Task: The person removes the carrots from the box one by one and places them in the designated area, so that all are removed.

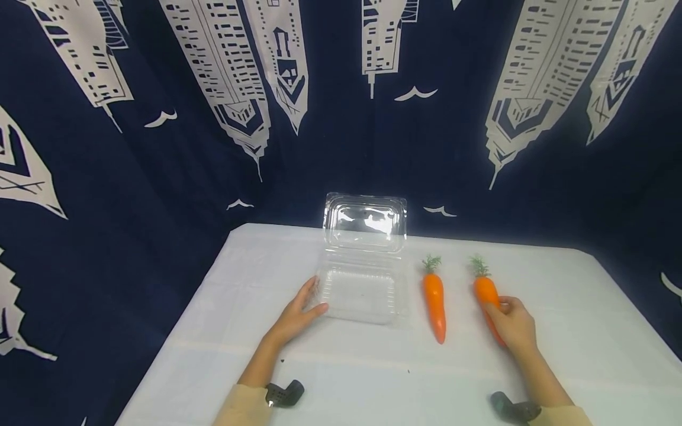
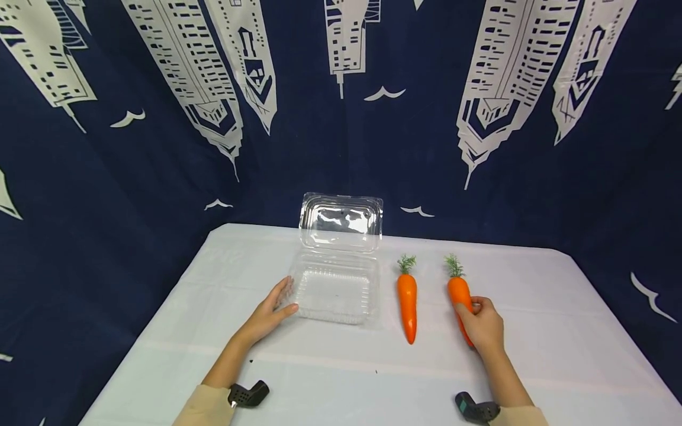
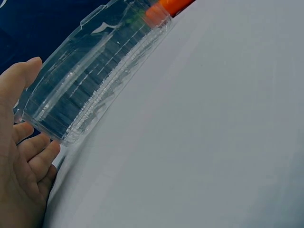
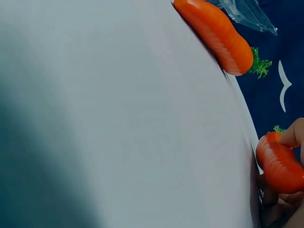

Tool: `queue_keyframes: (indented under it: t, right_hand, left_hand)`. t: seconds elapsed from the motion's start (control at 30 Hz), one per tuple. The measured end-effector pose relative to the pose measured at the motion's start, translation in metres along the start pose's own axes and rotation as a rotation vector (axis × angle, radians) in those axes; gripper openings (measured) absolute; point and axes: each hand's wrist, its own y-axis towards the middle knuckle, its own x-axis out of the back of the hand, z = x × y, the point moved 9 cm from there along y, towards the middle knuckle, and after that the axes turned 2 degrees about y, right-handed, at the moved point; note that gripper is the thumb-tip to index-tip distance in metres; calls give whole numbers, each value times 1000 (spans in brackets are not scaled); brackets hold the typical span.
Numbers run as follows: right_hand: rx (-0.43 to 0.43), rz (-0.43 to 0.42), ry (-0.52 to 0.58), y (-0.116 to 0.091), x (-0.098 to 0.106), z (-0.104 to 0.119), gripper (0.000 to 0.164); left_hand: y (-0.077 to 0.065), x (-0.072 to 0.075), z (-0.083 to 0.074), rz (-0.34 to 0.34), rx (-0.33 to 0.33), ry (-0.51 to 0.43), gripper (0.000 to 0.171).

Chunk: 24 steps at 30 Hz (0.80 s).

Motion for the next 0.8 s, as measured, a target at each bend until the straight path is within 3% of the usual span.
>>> queue_keyframes:
  t: [0.5, 0.8]
  right_hand:
    - [47, -19, -53, -2, 2, 7, 61]
    - [45, -91, 0, 5, 5, 8, 59]
  left_hand:
    - [2, 2, -2, 1, -7, -13, 79]
    - [4, 5, -2, -2, 2, 6, 79]
